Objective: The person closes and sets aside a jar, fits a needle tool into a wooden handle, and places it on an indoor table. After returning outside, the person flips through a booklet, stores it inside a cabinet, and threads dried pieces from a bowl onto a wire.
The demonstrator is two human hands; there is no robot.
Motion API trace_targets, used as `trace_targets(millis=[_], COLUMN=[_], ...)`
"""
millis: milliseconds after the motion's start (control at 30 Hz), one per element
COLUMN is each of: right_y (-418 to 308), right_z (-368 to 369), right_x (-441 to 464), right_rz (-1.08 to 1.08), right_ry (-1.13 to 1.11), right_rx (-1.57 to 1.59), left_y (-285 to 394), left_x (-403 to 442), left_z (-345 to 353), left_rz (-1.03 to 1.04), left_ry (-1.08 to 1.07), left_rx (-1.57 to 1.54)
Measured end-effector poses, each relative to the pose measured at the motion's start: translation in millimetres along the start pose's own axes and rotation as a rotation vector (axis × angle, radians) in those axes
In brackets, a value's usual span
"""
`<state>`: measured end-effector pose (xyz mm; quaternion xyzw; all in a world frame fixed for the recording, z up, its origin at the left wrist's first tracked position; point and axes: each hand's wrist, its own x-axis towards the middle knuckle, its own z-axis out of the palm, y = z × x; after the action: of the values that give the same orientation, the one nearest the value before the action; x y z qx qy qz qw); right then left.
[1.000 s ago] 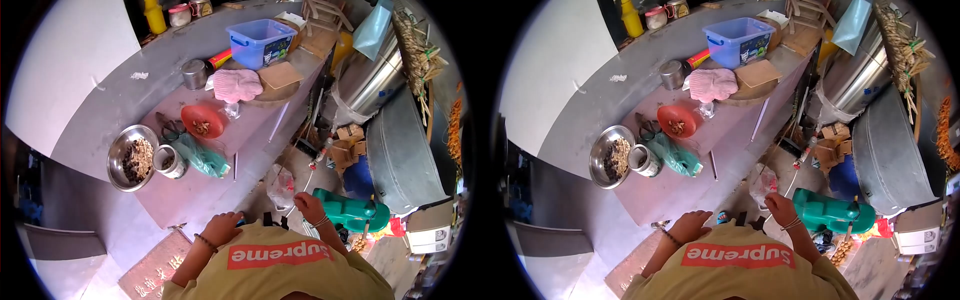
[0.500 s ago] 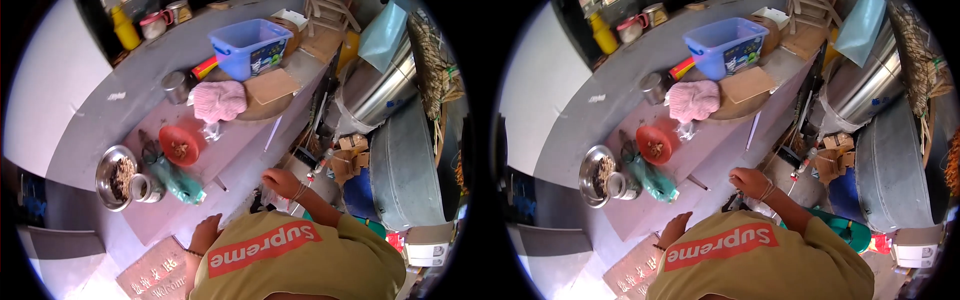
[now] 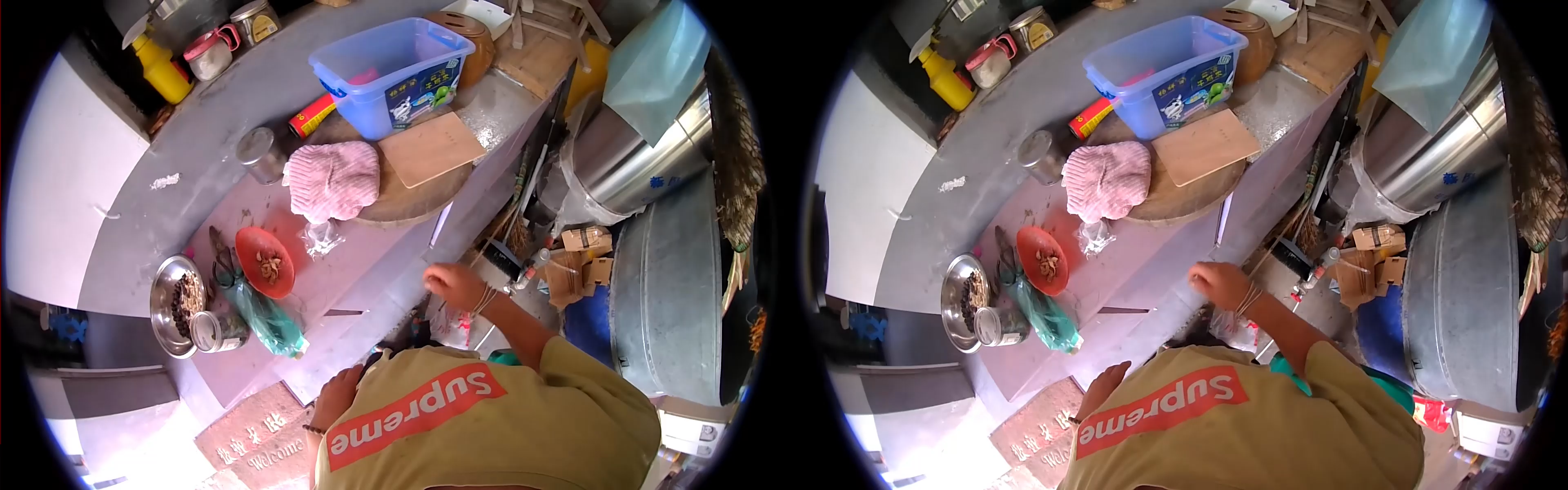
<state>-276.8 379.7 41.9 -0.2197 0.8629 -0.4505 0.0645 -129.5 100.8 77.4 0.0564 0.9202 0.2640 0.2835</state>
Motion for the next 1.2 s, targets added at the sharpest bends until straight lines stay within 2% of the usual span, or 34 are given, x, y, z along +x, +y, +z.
trace_targets(millis=[133, 167, 200, 233, 267, 333, 367, 433, 500, 600, 633, 667, 700, 733, 767, 800, 833, 900, 967, 1033, 1100, 1167, 1200], right_y=[16.2, 33.4, 45.2, 71.4, 80.2, 119.3, 143.6, 213.3, 173.2, 149.0, 153.9, 173.6, 158.0, 161.7, 208.2, 167.7, 152.0, 85.7, 20.3, -36.4, -72.1, -83.9, -71.7], right_z=[-46.7, -59.7, -76.1, -88.0, -103.3, -119.4, -128.0, -140.0, -143.6, -142.7, -141.8, -144.0, -142.6, -143.6, -163.2, -156.4, -163.1, -171.9, -178.2, -168.7, -145.4, -126.1, -116.6], right_x=[28.0, 36.9, 47.4, 59.9, 70.5, 91.8, 102.9, 128.0, 133.0, 146.6, 152.6, 152.7, 155.2, 161.0, 167.9, 167.8, 168.5, 160.9, 146.9, 130.0, 118.5, 115.6, 120.5], right_rz=[0.014, 0.048, 0.168, 0.213, 0.312, 0.329, 0.377, 0.48, 0.694, 0.737, 0.716, 0.575, 0.561, 0.456, 0.446, 0.386, 0.32, 0.049, -0.208, -0.319, -0.337, -0.262, -0.249], right_ry=[0.291, 0.369, 0.408, 0.469, 0.503, 0.663, 0.673, 0.68, 0.633, 0.633, 0.651, 0.624, 0.69, 0.765, 0.614, 0.772, 0.732, 0.679, 0.666, 0.775, 0.689, 0.339, 0.265], right_rx=[-0.097, -0.087, -0.046, 0.091, 0.081, 0.055, 0.045, -0.049, 0.328, 0.367, 0.357, 0.409, 0.308, 0.367, 0.55, 0.741, 0.862, 0.864, 0.691, 0.353, 0.085, -0.21, -0.318], left_y=[0.7, -3.1, -9.7, -15.4, -17.7, -24.9, -28.8, -31.5, -31.6, -34.8, -32.5, -36.3, -34.6, -31.8, -30.2, -33.3, -33.3, -32.8, -27.8, -20.2, -25.3, -26.0, -25.5], left_x=[-3.4, -5.5, -8.4, -10.7, -14.5, -14.8, -16.4, -23.8, -31.1, -34.1, -36.2, -37.7, -40.3, -40.4, -41.2, -39.7, -40.1, -36.6, -33.7, -31.0, -22.9, -16.3, -14.5], left_z=[-15.0, -16.1, -16.5, -16.1, -16.6, -9.7, -6.5, -1.9, 2.3, 6.6, 4.9, 8.5, 7.9, 5.7, 4.7, 8.3, 7.9, 2.4, -6.3, -19.0, -18.8, -19.9, -19.9], left_rz=[0.018, 0.02, -0.002, -0.025, -0.017, -0.093, -0.165, -0.176, -0.175, -0.234, -0.247, -0.209, -0.241, -0.217, -0.19, -0.192, -0.208, -0.183, -0.148, -0.124, -0.057, 0.002, 0.02], left_ry=[0.023, 0.028, 0.044, 0.063, 0.101, 0.076, 0.038, 0.07, 0.084, 0.095, 0.1, 0.109, 0.124, 0.141, 0.156, 0.176, 0.186, 0.18, 0.213, 0.243, 0.254, 0.255, 0.251], left_rx=[0.025, 0.023, 0.045, 0.065, 0.065, 0.047, 0.036, -0.048, -0.059, -0.066, -0.076, -0.09, -0.108, -0.093, -0.079, -0.081, -0.098, -0.122, -0.118, -0.139, -0.117, -0.132, -0.135])
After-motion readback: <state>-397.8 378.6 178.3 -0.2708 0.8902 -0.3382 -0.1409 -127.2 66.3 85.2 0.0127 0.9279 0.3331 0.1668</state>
